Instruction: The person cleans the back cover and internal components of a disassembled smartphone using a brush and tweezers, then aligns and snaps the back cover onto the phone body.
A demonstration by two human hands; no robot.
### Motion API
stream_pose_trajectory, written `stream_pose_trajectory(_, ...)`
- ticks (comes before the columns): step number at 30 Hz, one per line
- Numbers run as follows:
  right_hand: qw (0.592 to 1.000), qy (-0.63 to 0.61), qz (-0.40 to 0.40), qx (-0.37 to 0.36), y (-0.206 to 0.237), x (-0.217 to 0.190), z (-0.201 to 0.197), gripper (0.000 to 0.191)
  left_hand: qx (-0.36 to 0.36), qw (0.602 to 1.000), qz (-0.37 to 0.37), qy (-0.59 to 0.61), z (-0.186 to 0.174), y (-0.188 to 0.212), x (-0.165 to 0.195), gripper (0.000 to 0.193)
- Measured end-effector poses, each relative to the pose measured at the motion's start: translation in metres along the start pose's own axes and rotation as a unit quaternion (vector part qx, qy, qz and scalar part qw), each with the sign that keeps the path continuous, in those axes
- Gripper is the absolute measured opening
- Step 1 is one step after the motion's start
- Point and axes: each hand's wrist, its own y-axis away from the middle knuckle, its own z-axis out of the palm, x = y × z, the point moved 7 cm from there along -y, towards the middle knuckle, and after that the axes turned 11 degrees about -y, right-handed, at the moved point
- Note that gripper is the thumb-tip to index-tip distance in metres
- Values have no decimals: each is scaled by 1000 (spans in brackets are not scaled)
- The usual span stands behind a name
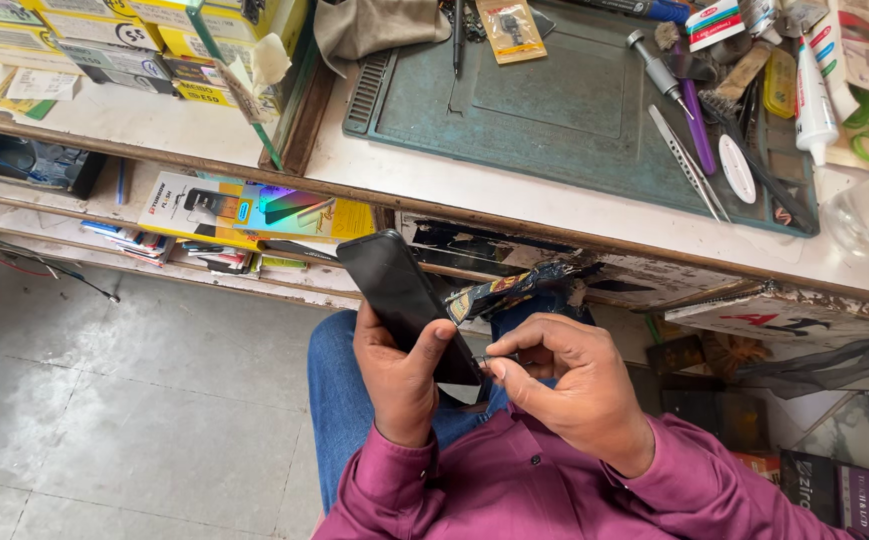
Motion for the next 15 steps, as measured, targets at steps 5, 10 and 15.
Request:
stream_pose_trajectory(5, 997, 57, 50, 15, -3, 2, -4, 12, -9, 994, 30, -101, 4, -1, 17, 55)
stream_pose_trajectory(10, 995, 58, 78, 3, -8, 3, -6, 12, -31, 992, 41, -111, 10, -3, 26, 58)
stream_pose_trajectory(15, 996, 2, 94, -5, -7, 9, -3, 13, -21, 994, 26, -109, 4, -5, 20, 52)
